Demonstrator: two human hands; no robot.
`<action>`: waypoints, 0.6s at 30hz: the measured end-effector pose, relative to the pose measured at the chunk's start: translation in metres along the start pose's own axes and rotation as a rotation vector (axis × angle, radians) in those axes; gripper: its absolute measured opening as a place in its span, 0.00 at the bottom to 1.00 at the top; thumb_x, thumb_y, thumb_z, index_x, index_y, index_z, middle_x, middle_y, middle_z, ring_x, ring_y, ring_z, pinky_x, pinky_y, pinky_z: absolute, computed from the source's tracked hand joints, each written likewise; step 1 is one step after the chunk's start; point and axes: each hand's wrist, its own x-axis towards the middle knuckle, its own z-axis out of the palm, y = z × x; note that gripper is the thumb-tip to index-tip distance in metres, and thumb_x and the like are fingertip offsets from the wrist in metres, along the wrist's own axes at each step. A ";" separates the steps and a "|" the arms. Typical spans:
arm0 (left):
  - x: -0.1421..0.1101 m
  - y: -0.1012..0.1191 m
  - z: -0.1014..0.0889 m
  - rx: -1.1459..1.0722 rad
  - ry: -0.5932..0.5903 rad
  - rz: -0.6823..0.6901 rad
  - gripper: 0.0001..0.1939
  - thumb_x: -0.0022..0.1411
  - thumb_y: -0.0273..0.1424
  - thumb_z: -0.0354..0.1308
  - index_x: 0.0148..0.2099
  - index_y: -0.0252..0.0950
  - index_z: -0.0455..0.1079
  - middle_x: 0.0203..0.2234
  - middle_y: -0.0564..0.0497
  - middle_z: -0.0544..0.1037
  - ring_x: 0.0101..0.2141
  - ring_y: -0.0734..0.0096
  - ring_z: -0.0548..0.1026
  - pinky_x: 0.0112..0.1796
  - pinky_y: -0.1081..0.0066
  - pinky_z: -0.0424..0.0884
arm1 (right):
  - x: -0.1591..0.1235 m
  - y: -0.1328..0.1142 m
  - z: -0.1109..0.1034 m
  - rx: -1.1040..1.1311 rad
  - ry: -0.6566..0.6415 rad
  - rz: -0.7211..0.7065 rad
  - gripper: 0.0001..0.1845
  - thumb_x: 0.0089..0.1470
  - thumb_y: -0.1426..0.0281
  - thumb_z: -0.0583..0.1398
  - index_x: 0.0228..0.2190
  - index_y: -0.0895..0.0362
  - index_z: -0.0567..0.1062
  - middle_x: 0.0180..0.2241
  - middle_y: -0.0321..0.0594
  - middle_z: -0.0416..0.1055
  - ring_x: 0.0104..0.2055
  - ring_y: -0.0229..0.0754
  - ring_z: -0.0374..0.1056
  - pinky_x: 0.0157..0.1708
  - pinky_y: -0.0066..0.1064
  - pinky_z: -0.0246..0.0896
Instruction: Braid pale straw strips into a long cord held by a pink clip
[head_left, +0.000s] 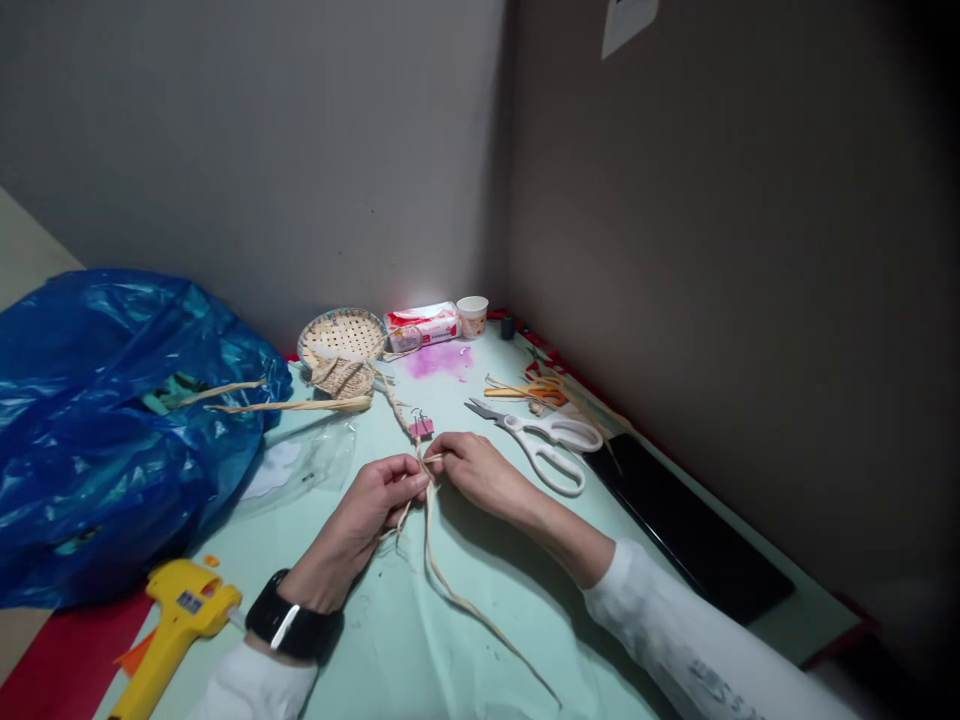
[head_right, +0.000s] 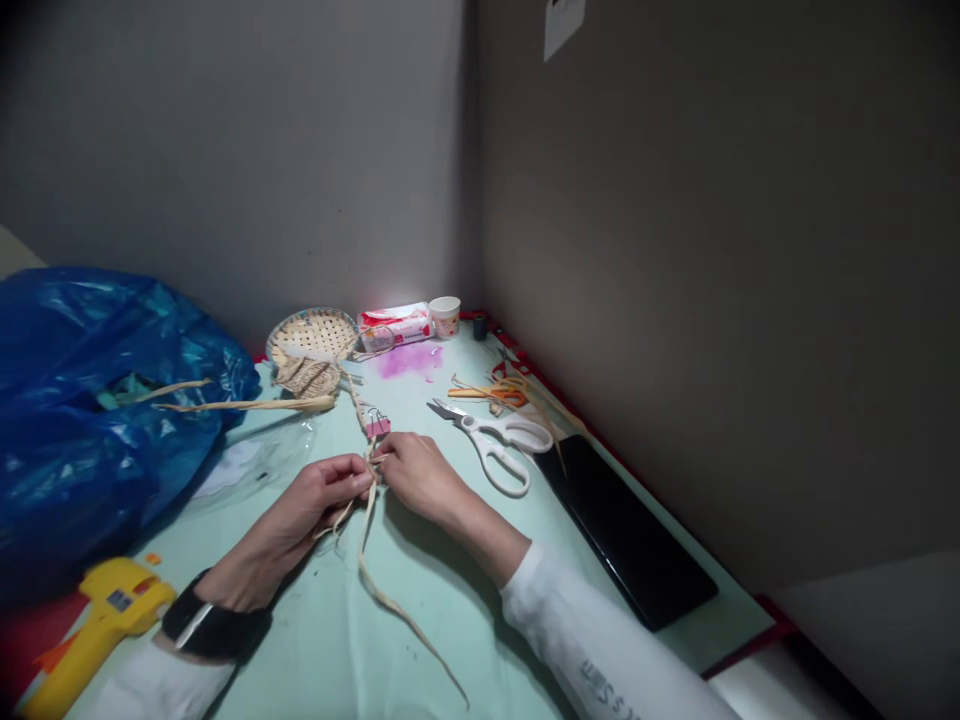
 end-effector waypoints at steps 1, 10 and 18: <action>0.000 -0.001 0.001 0.011 0.008 0.005 0.15 0.49 0.38 0.65 0.27 0.34 0.65 0.18 0.59 0.66 0.15 0.86 0.49 0.18 0.76 0.39 | 0.000 0.001 -0.001 0.003 0.013 0.007 0.14 0.51 0.78 0.50 0.32 0.59 0.75 0.32 0.41 0.74 0.36 0.40 0.66 0.35 0.28 0.55; 0.001 -0.008 0.002 0.040 0.028 0.046 0.10 0.52 0.35 0.61 0.27 0.34 0.66 0.17 0.58 0.65 0.17 0.82 0.53 0.20 0.75 0.42 | -0.007 0.004 -0.003 0.198 -0.138 -0.027 0.09 0.58 0.66 0.54 0.37 0.57 0.69 0.25 0.35 0.71 0.26 0.37 0.66 0.27 0.25 0.55; 0.000 -0.005 0.011 0.086 0.116 0.063 0.12 0.52 0.36 0.59 0.23 0.34 0.65 0.11 0.62 0.55 0.15 0.82 0.48 0.18 0.75 0.41 | -0.007 0.006 0.009 -0.064 0.100 -0.090 0.07 0.56 0.72 0.54 0.28 0.57 0.69 0.23 0.32 0.67 0.26 0.34 0.60 0.27 0.25 0.49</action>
